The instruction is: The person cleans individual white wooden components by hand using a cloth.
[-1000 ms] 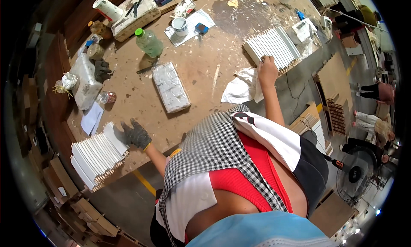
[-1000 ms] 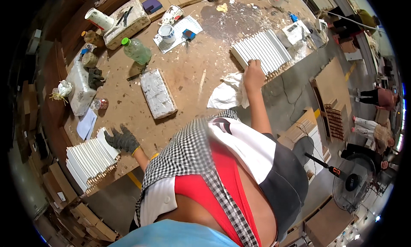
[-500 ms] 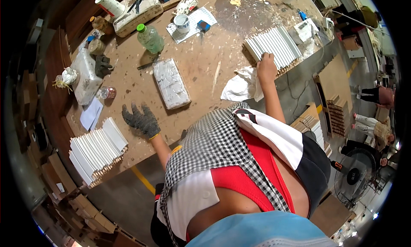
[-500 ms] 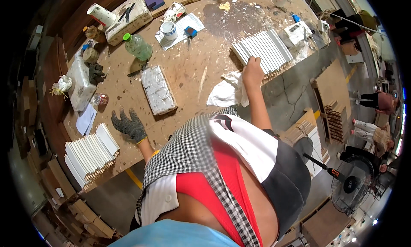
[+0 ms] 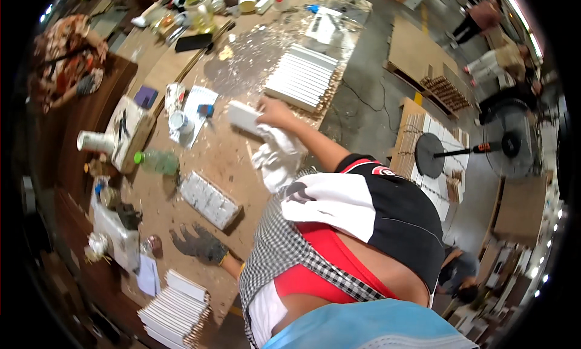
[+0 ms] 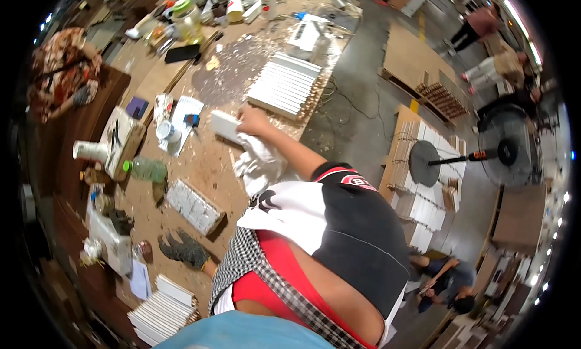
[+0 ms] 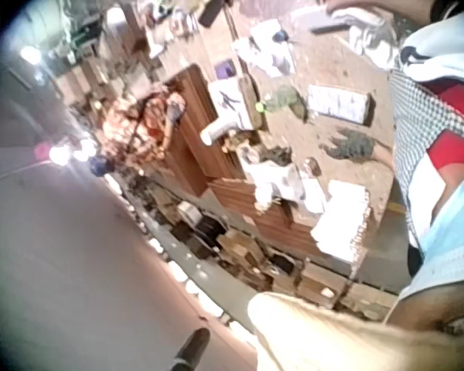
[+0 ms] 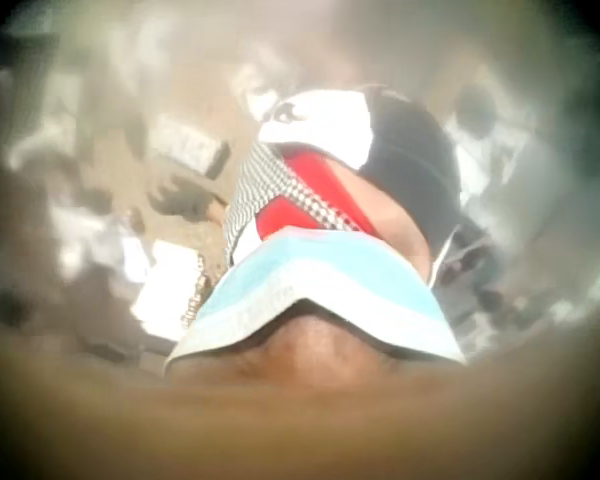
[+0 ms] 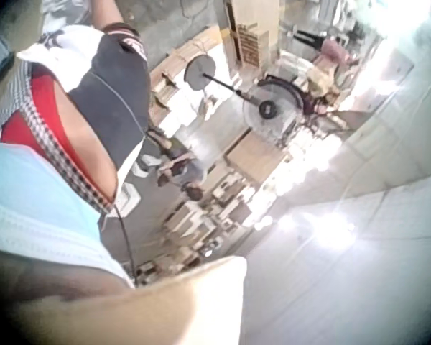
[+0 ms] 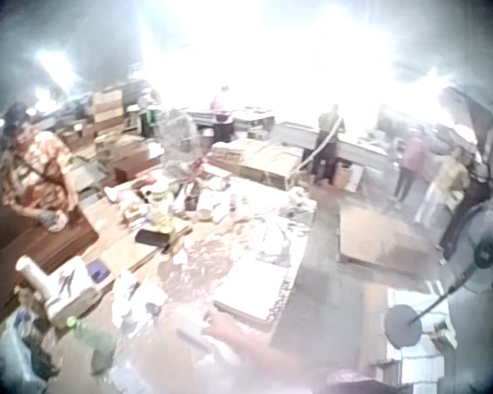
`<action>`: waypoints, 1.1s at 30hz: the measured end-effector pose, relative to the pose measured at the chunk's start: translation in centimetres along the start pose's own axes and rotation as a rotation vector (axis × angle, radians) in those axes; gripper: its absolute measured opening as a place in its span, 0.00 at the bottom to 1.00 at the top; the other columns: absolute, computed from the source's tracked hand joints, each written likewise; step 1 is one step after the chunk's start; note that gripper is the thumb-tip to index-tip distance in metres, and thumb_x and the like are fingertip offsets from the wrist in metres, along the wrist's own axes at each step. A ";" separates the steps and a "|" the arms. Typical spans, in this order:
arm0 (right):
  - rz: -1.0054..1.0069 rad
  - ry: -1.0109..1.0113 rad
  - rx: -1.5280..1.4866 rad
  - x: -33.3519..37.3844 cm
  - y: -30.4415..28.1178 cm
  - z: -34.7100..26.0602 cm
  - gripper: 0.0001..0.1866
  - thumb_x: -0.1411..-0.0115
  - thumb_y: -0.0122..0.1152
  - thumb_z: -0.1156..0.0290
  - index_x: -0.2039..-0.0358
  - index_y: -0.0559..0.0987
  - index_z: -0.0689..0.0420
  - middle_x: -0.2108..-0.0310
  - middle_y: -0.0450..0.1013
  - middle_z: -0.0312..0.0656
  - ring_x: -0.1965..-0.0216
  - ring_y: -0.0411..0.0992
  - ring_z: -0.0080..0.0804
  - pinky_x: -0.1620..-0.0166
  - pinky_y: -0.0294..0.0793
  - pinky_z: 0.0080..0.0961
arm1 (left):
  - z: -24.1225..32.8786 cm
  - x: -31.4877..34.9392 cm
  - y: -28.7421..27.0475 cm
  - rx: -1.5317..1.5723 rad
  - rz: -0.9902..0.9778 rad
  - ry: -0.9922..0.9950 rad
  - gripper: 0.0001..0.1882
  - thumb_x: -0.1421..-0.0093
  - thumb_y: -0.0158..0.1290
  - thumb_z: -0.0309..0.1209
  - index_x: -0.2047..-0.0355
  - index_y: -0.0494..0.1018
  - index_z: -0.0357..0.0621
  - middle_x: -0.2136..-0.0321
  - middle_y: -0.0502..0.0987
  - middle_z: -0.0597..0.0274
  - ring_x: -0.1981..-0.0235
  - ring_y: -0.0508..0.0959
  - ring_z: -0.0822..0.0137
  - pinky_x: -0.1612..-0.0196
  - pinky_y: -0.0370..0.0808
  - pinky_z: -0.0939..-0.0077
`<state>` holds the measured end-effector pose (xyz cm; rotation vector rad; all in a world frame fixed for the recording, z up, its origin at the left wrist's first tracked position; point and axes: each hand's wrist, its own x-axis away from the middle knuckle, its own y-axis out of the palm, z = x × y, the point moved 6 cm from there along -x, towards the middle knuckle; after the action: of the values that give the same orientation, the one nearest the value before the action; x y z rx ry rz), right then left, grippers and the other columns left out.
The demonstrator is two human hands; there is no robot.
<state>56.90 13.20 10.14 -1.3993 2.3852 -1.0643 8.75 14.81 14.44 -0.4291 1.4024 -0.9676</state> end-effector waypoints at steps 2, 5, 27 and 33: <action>-0.076 0.013 -0.134 -2.6 2.9 0.9 0.28 0.62 0.77 0.59 0.59 0.83 0.56 0.62 0.81 0.50 0.58 0.78 0.47 0.52 0.77 0.34 | 0.7 -0.6 0.6 0.041 -0.003 0.021 0.18 0.34 0.55 0.37 0.49 0.73 0.38 0.43 0.70 0.44 0.41 0.68 0.45 0.39 0.66 0.52; -0.080 0.037 -0.065 -3.4 5.1 -0.4 0.23 0.63 0.77 0.61 0.63 0.83 0.54 0.66 0.81 0.48 0.62 0.79 0.46 0.56 0.78 0.37 | 1.4 -1.1 1.0 0.062 -0.002 0.054 0.18 0.33 0.55 0.37 0.48 0.73 0.38 0.43 0.70 0.44 0.41 0.68 0.45 0.39 0.66 0.52; -0.504 -0.251 0.243 3.7 8.8 -13.5 0.28 0.61 0.70 0.58 0.63 0.78 0.66 0.69 0.77 0.58 0.67 0.77 0.55 0.63 0.77 0.47 | 1.9 -0.2 2.1 0.117 -0.001 0.134 0.19 0.31 0.50 0.35 0.45 0.71 0.37 0.44 0.70 0.45 0.42 0.68 0.47 0.38 0.65 0.56; -0.471 -0.529 0.059 7.4 15.4 -17.3 0.31 0.54 0.69 0.50 0.58 0.78 0.63 0.68 0.77 0.59 0.64 0.77 0.57 0.61 0.76 0.49 | 1.7 -0.1 0.6 0.165 -0.056 0.111 0.19 0.31 0.49 0.35 0.45 0.71 0.37 0.44 0.70 0.45 0.42 0.68 0.48 0.38 0.65 0.57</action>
<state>33.96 20.25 14.10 -1.9773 1.6851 -0.7102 10.51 14.75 14.36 -0.2961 1.4027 -1.1585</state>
